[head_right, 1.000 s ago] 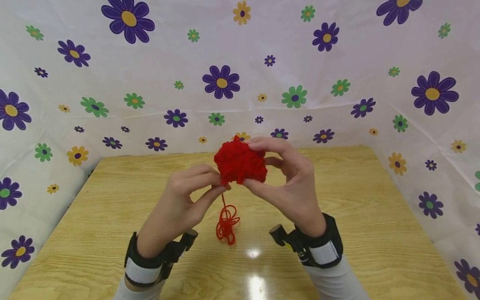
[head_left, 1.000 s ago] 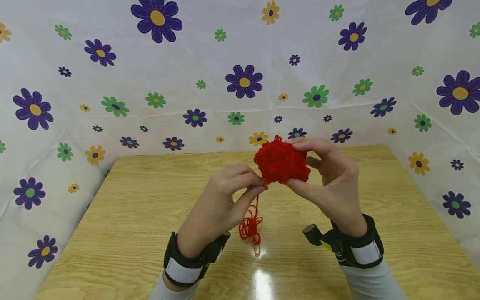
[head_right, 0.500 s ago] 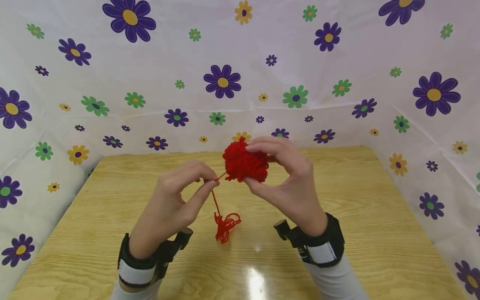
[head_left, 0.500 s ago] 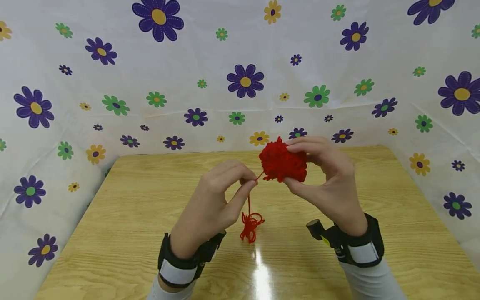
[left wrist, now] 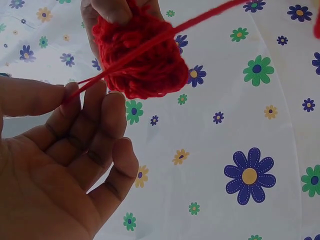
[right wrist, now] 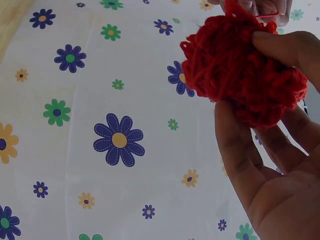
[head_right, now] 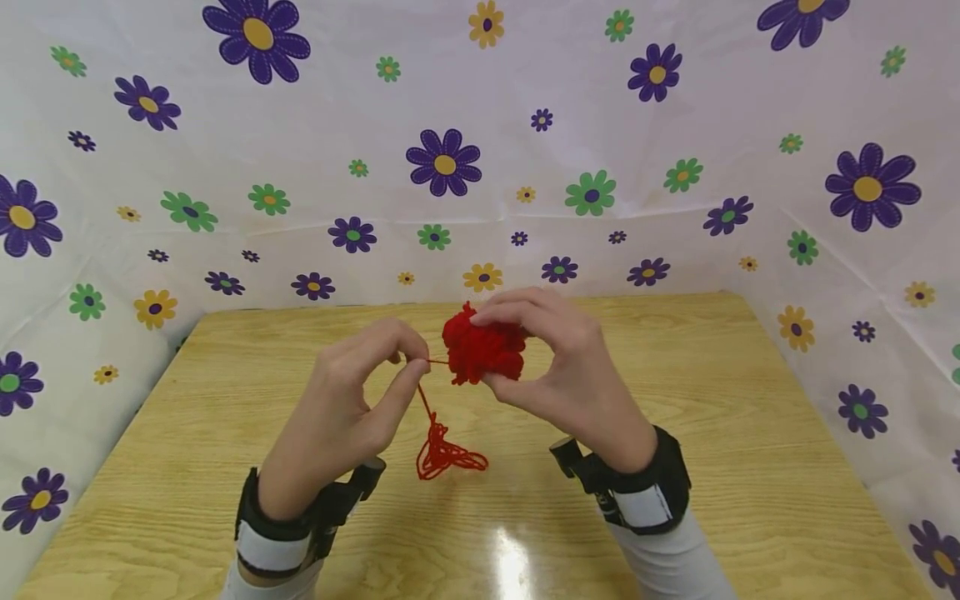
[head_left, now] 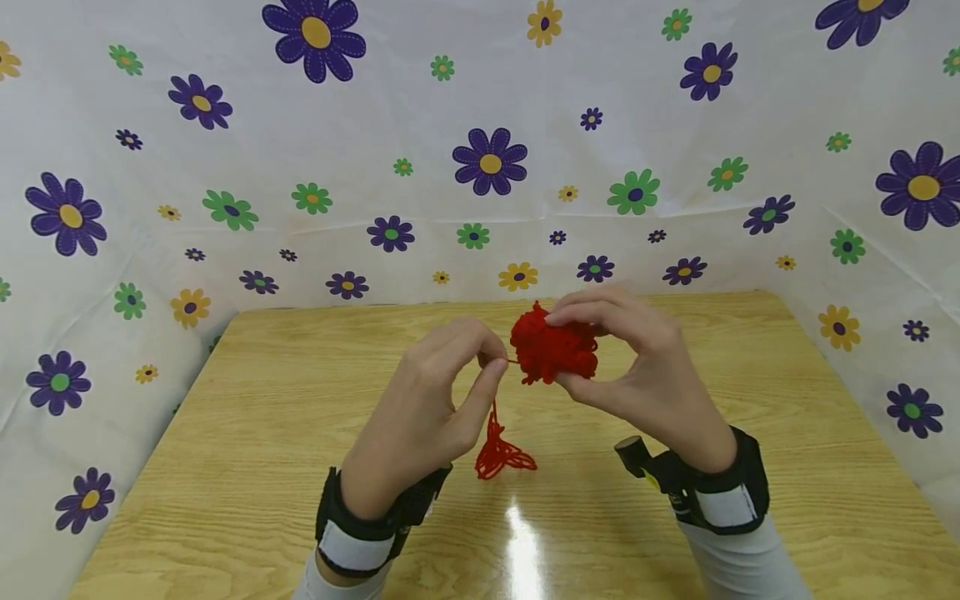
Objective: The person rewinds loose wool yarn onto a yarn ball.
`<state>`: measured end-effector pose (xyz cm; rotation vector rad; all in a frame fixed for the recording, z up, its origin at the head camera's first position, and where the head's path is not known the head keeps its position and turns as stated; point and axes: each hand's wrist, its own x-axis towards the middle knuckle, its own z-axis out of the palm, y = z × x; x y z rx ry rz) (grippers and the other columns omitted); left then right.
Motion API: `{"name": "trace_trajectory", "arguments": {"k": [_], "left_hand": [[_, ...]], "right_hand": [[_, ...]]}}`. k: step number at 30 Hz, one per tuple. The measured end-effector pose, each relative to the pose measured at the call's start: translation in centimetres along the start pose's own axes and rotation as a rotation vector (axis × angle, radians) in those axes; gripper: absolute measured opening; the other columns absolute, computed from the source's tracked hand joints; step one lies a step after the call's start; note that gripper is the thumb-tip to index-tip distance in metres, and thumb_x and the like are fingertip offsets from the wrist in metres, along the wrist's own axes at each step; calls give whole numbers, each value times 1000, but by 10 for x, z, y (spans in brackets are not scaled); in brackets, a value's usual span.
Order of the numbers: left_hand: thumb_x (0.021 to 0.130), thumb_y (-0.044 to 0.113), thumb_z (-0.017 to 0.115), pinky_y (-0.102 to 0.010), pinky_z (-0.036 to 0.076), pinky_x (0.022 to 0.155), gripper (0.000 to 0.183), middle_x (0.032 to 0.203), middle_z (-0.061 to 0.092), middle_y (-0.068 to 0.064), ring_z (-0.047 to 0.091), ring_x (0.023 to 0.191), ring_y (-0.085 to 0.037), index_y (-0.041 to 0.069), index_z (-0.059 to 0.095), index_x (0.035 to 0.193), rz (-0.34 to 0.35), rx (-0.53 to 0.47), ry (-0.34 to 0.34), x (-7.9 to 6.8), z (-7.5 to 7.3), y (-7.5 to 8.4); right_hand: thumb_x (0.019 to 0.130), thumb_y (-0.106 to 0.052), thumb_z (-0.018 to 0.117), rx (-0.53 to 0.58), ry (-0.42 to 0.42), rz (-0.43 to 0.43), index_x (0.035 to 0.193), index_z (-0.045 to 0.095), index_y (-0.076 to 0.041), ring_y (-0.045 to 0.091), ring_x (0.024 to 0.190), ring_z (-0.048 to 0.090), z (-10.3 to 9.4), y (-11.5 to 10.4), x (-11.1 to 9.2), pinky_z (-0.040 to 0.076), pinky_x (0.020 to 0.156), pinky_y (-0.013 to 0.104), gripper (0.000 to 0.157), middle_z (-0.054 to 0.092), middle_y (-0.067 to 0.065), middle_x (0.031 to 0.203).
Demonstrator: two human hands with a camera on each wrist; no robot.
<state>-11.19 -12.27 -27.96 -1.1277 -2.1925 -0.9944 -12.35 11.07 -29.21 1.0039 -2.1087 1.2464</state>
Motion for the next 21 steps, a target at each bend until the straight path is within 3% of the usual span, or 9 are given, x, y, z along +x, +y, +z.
{"name": "trace_trajectory", "arguments": {"k": [12, 21], "left_hand": [[85, -5, 69, -24, 44, 65, 17, 81, 54, -2, 46, 75, -12, 4, 56, 91, 15, 38, -21, 2, 4, 1], [85, -5, 69, -21, 44, 69, 18, 83, 54, -1, 46, 78, -11, 4, 56, 93, 27, 2, -40, 2, 8, 2]], "right_hand": [[68, 0, 85, 216, -282, 70, 116, 67, -13, 15, 104, 60, -3, -1, -3, 55, 77, 35, 52, 65, -3, 116], [73, 3, 81, 440, -391, 109, 120, 64, -10, 22, 106, 60, -8, -4, -6, 54, 80, 41, 51, 64, 3, 120]]}}
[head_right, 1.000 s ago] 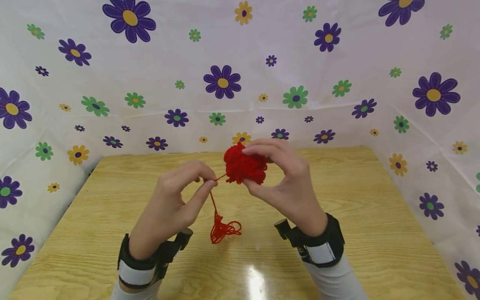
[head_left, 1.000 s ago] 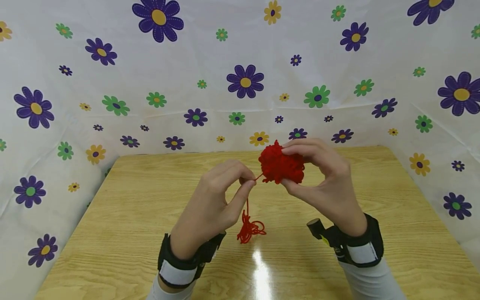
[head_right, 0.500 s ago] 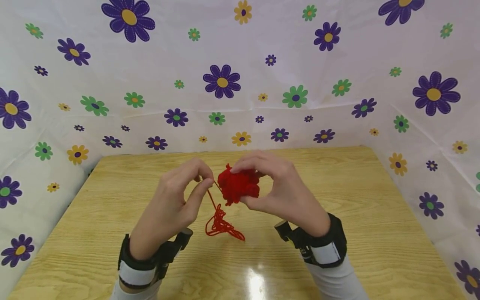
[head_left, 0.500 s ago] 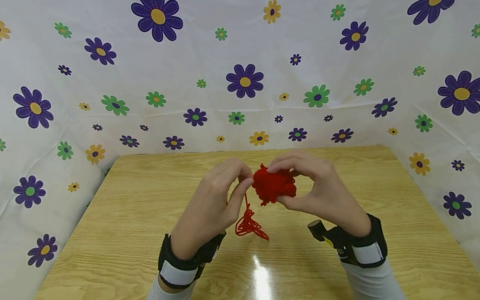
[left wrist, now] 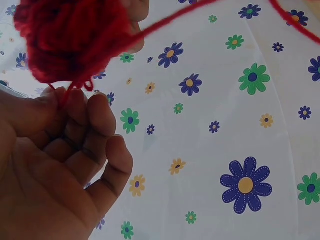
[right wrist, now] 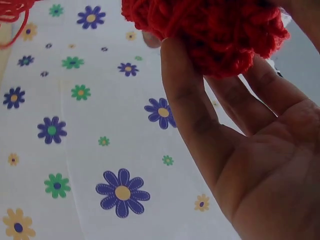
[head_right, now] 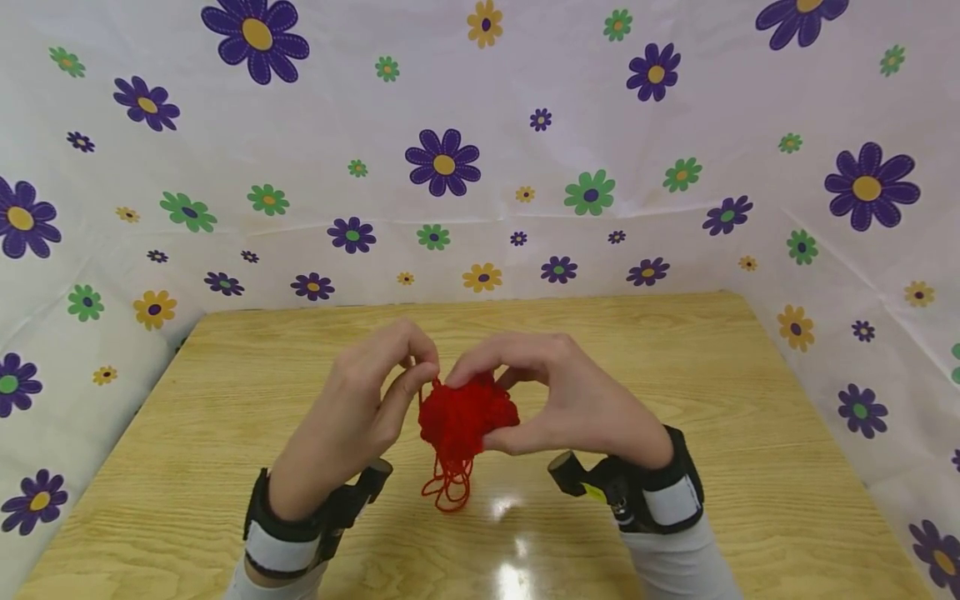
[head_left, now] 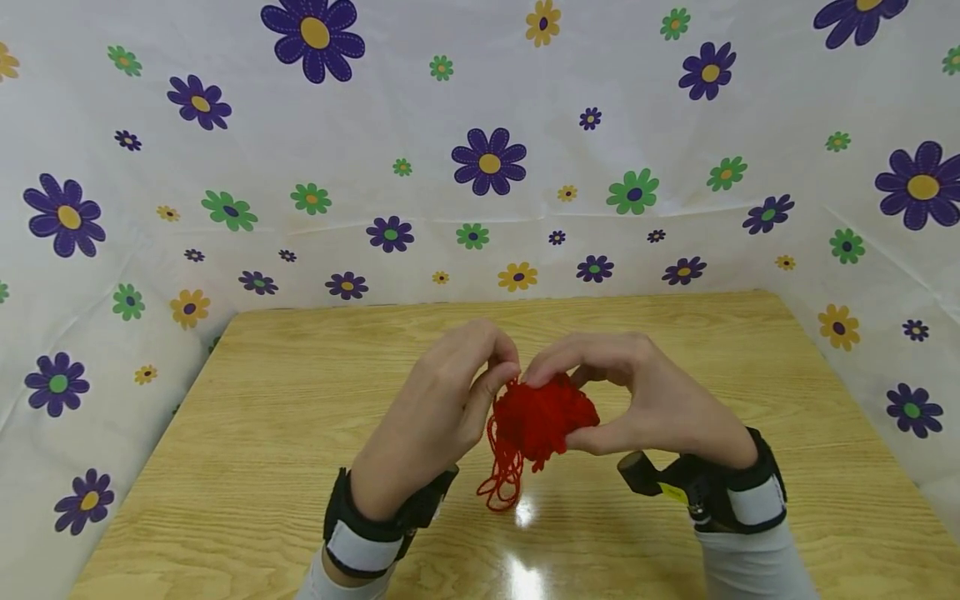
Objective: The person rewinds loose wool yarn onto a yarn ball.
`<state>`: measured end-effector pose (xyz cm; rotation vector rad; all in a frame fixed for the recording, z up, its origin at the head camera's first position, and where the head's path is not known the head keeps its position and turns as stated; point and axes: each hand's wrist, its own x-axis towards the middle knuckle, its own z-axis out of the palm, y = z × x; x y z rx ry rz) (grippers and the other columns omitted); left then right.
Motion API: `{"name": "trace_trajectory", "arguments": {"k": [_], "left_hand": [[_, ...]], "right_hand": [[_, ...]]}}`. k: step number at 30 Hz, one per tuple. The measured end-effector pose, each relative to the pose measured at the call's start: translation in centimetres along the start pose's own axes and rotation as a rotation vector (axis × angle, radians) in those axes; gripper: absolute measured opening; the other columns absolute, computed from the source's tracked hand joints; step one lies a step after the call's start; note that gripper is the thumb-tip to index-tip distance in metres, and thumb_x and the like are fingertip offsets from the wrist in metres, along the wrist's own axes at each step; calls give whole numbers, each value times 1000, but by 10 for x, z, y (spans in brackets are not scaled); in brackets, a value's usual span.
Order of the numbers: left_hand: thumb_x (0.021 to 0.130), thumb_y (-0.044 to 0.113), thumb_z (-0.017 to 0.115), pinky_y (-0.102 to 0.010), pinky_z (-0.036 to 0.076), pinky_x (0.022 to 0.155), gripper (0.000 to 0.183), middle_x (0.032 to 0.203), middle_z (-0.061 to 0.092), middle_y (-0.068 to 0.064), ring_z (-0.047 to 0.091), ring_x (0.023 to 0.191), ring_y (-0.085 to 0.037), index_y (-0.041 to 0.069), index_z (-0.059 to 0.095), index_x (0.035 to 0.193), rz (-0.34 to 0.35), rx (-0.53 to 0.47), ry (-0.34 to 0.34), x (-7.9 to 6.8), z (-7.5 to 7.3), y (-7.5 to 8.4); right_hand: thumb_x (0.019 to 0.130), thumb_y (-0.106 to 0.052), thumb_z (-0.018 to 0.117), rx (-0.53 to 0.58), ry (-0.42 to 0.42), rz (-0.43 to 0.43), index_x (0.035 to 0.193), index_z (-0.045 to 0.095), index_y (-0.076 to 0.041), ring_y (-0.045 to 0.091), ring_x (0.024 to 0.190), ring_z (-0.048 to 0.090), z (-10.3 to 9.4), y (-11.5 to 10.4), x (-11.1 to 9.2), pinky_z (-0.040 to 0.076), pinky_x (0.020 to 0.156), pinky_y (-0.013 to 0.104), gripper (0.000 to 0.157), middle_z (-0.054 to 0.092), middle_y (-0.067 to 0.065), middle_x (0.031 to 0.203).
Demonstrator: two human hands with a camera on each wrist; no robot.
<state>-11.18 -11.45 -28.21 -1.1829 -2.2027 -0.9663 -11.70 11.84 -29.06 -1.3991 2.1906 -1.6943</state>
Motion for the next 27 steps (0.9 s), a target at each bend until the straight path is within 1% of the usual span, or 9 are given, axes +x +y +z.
{"name": "trace_trajectory", "arguments": {"k": [4, 8, 10, 17, 24, 27], "left_hand": [[88, -1, 67, -21, 43, 70, 15, 83, 53, 0, 46, 78, -10, 5, 55, 93, 10, -45, -5, 0, 0, 0], [93, 8, 63, -22, 43, 70, 8, 83, 52, 1, 46, 79, -9, 6, 55, 93, 13, -100, -11, 0, 1, 0], [93, 8, 64, -23, 44, 70, 9, 83, 52, 1, 46, 79, -9, 6, 55, 93, 12, -116, -9, 0, 1, 1], [87, -3, 67, -23, 47, 73, 17, 84, 55, -1, 49, 80, -10, 7, 55, 93, 22, -134, 13, 1, 1, 1], [86, -12, 63, -23, 50, 77, 17, 86, 62, -6, 56, 81, -15, 2, 61, 94, 78, -156, 58, 3, 4, -2], [86, -12, 64, -22, 50, 78, 17, 87, 63, -6, 57, 82, -15, 1, 63, 95, 92, -174, 68, 3, 6, -4]], "right_hand": [[72, 10, 77, 82, -18, -59, 121, 64, -9, 27, 107, 59, -2, -1, -2, 54, 79, 44, 54, 64, 9, 119], [69, 14, 75, 148, -22, -112, 122, 63, -9, 29, 107, 58, -3, 0, -2, 55, 76, 44, 59, 64, 12, 118], [69, 14, 73, 182, -24, -126, 123, 63, -9, 30, 107, 58, -3, 1, -3, 55, 75, 43, 59, 64, 13, 118], [75, 8, 74, 257, -1, -161, 122, 61, -8, 35, 109, 57, -2, 1, -3, 54, 79, 45, 51, 61, 16, 121], [79, 1, 75, 301, 81, -193, 121, 60, -8, 36, 107, 56, -1, 0, -3, 53, 81, 43, 44, 61, 17, 120], [80, 1, 74, 315, 121, -212, 119, 61, -8, 36, 106, 57, 0, 0, -2, 53, 81, 42, 43, 61, 18, 119]]}}
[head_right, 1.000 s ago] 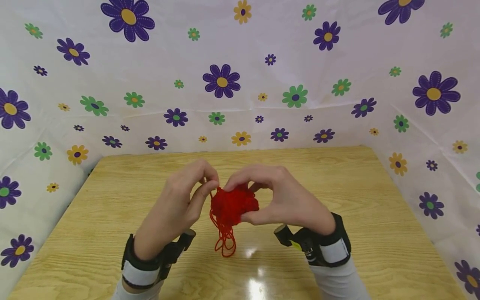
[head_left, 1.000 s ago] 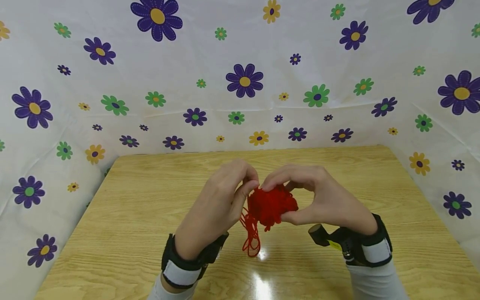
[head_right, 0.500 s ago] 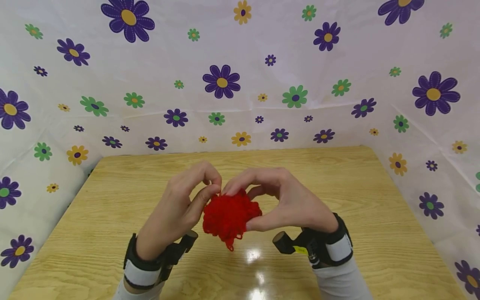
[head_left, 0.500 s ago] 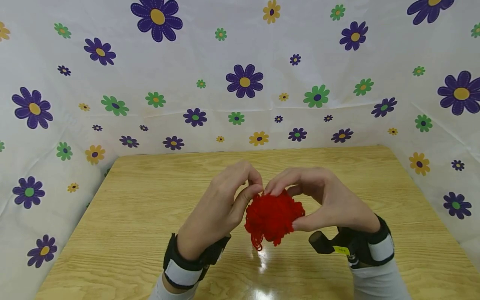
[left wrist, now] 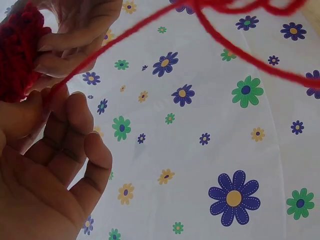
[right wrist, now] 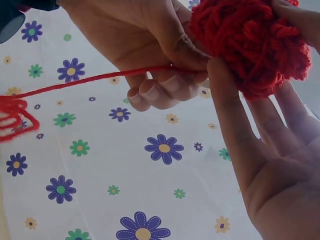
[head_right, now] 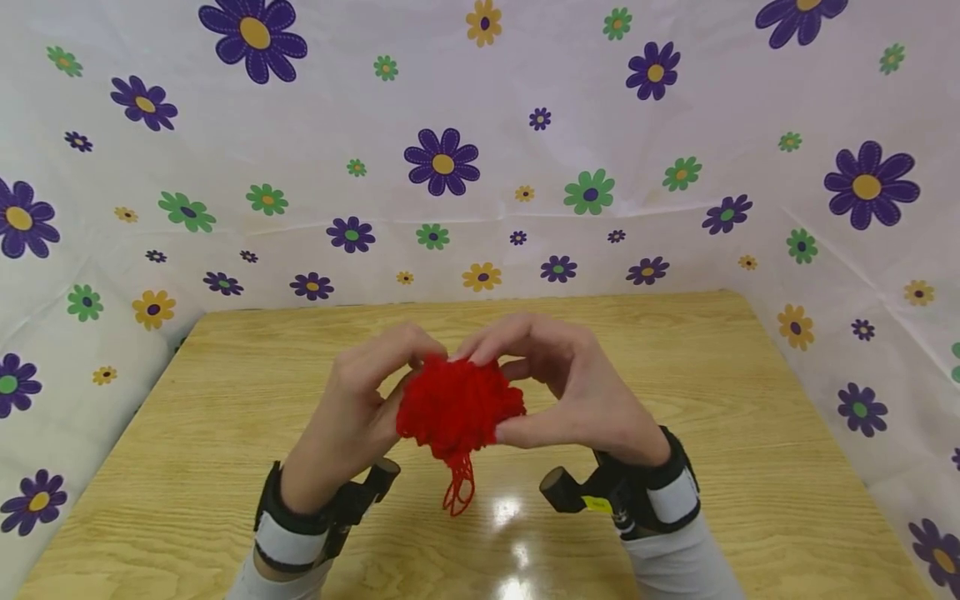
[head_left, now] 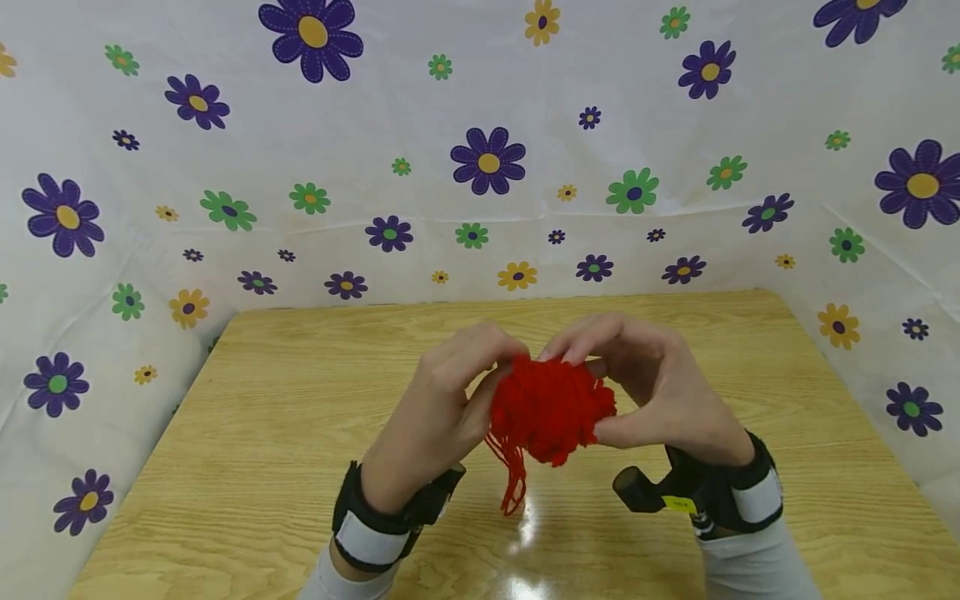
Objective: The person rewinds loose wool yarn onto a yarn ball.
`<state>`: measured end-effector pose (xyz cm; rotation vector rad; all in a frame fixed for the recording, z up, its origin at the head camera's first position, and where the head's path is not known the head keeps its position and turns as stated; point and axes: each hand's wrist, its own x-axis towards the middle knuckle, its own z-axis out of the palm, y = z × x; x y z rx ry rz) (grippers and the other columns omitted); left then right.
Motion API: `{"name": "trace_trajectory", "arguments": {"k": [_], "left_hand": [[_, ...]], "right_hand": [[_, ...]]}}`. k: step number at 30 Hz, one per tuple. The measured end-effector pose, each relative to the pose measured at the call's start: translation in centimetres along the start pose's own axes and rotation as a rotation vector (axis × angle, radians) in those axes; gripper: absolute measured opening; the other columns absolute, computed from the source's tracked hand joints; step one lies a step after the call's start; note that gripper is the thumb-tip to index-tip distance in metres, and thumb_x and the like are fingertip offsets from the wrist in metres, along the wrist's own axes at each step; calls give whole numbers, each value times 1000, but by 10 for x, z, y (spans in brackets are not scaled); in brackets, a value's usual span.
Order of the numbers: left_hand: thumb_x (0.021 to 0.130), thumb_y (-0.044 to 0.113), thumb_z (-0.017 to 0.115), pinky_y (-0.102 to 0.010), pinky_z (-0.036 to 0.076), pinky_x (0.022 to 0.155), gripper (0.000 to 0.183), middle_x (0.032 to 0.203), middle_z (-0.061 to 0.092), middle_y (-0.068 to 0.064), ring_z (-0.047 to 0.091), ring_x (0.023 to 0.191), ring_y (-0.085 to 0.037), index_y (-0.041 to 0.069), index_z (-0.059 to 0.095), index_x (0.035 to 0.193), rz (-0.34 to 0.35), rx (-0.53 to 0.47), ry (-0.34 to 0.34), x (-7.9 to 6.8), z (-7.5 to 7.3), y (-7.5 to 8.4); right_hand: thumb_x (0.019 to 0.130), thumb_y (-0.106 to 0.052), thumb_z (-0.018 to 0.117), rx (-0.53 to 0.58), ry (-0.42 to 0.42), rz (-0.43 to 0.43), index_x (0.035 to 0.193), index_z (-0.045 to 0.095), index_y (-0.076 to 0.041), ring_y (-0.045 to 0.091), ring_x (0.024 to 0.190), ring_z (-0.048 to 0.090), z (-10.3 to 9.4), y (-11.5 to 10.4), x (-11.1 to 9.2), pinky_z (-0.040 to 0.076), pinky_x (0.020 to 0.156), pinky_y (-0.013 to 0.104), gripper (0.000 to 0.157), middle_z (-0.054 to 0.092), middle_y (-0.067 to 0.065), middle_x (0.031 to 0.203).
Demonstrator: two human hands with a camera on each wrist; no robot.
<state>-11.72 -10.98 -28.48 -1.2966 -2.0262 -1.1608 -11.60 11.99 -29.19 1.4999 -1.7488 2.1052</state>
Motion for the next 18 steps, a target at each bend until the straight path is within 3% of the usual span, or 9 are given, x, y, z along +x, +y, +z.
{"name": "trace_trajectory", "arguments": {"k": [12, 18], "left_hand": [[86, -10, 62, -20, 49, 75, 16, 87, 61, -4, 57, 81, -12, 0, 66, 98, 14, -3, -6, -1, 6, -5], [87, -6, 66, -24, 49, 87, 25, 103, 68, -9, 63, 96, -17, -1, 68, 111, -11, 16, -17, -2, 10, -6]], "right_hand": [[82, -2, 75, 17, 130, -56, 119, 61, -9, 37, 107, 57, 4, 1, 2, 53, 80, 45, 40, 59, 20, 123], [80, -2, 77, 1, 245, -120, 115, 62, -5, 35, 106, 58, 6, 1, 4, 54, 79, 38, 38, 59, 20, 122]]}}
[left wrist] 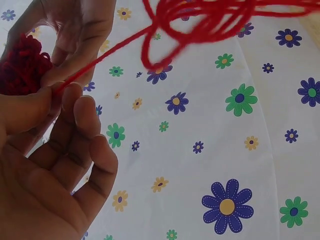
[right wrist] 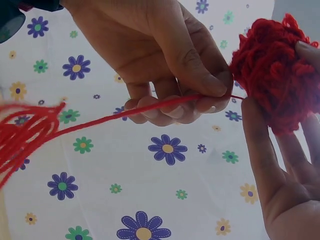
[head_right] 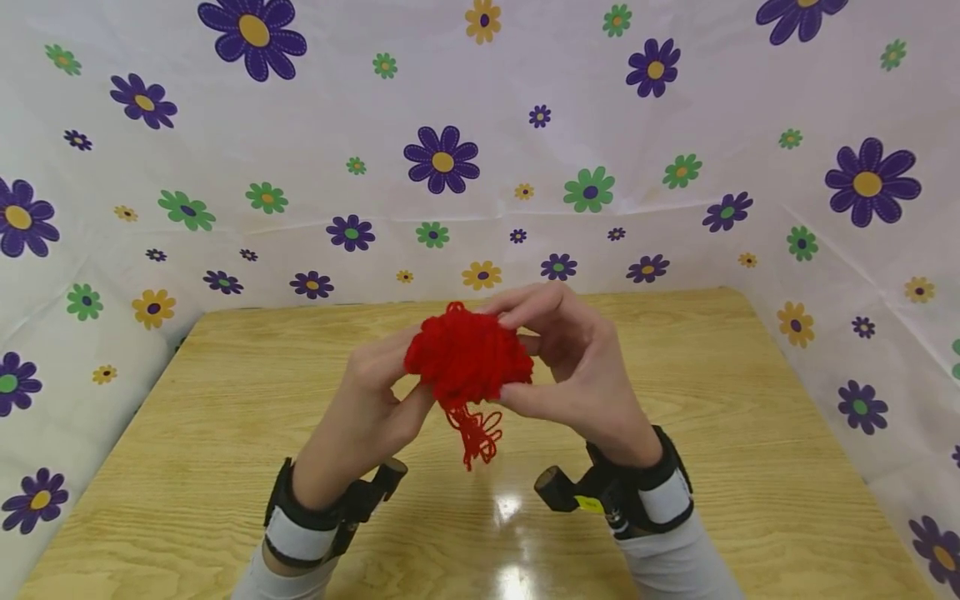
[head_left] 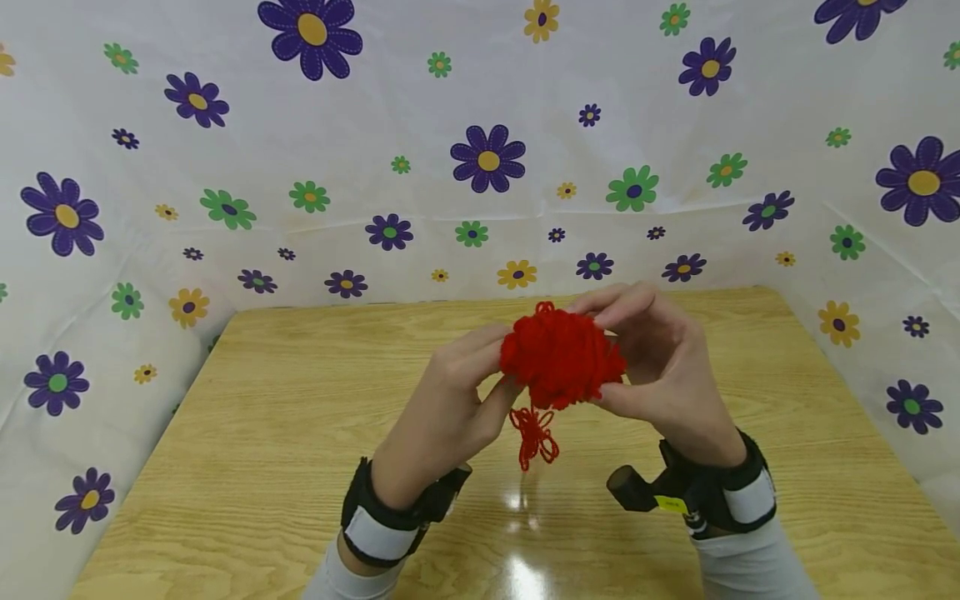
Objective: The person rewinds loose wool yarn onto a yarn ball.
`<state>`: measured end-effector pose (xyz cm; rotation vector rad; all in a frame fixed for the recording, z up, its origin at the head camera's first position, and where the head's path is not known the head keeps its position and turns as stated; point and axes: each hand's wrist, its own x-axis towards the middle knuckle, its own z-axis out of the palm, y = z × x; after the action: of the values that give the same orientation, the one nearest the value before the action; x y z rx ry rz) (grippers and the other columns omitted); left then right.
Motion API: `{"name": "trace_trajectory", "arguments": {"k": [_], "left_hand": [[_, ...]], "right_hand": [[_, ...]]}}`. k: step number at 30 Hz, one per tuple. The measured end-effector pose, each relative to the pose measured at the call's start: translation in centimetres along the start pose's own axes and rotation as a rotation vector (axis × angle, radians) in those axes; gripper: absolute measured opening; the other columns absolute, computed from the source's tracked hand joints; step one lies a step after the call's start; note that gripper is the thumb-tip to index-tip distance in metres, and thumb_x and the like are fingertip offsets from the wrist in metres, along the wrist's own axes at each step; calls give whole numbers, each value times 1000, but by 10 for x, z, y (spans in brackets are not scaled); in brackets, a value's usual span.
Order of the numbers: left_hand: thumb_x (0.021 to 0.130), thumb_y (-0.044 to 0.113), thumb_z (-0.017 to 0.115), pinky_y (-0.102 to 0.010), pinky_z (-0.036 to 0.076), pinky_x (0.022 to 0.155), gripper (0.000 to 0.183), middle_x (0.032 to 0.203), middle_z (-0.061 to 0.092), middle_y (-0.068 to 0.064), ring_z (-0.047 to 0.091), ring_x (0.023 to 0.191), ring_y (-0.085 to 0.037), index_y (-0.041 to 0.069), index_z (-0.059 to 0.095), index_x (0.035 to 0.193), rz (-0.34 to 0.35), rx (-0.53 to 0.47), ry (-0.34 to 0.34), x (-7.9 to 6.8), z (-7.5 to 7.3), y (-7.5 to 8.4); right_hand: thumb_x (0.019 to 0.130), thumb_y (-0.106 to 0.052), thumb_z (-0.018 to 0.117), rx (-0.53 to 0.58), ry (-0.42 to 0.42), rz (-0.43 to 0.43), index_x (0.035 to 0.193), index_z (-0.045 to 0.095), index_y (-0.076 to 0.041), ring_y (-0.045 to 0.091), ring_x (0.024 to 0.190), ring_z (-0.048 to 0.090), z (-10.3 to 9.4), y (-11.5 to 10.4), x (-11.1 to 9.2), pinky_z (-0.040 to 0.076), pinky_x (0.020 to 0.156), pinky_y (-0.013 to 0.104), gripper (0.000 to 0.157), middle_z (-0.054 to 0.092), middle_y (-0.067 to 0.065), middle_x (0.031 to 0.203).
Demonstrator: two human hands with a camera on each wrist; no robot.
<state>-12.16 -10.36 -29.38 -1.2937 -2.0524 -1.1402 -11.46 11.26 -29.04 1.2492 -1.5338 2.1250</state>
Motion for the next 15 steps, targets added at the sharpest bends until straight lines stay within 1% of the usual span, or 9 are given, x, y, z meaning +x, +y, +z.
{"name": "trace_trajectory", "arguments": {"k": [2, 5, 8, 12, 15], "left_hand": [[87, -5, 67, -25, 48, 89, 27, 107, 68, -9, 63, 99, -17, -1, 68, 113, -9, 12, -8, 0, 1, 0], [87, -5, 66, -23, 49, 86, 27, 108, 67, -9, 62, 96, -16, -1, 67, 114, -22, 29, -20, 0, 1, 1], [87, -3, 66, -21, 50, 83, 24, 106, 67, -8, 61, 92, -14, 0, 68, 111, -27, 51, -26, 0, 1, 2], [87, 1, 69, -22, 48, 87, 22, 110, 66, -9, 61, 96, -14, 0, 69, 109, -37, 71, -37, 1, 1, 4], [87, 1, 69, -21, 48, 86, 19, 108, 66, -7, 60, 94, -12, 1, 70, 106, -47, 87, -48, 1, 1, 4]], "right_hand": [[79, -2, 78, -15, 39, -15, 114, 62, -4, 35, 108, 57, 1, 0, 1, 54, 81, 38, 38, 59, 20, 122], [78, -1, 78, -48, 84, -23, 114, 62, -4, 36, 109, 56, 2, 1, 2, 53, 84, 42, 39, 60, 20, 122], [77, 1, 78, -98, 121, -27, 114, 63, -2, 37, 109, 56, 4, 1, 2, 52, 85, 43, 40, 60, 20, 122], [75, 9, 76, -161, 164, -36, 112, 62, 0, 37, 110, 56, 4, 2, 3, 51, 87, 42, 40, 60, 20, 121], [74, 12, 74, -207, 190, -42, 111, 61, 3, 38, 111, 55, 4, 2, 3, 50, 88, 42, 41, 59, 20, 121]]}}
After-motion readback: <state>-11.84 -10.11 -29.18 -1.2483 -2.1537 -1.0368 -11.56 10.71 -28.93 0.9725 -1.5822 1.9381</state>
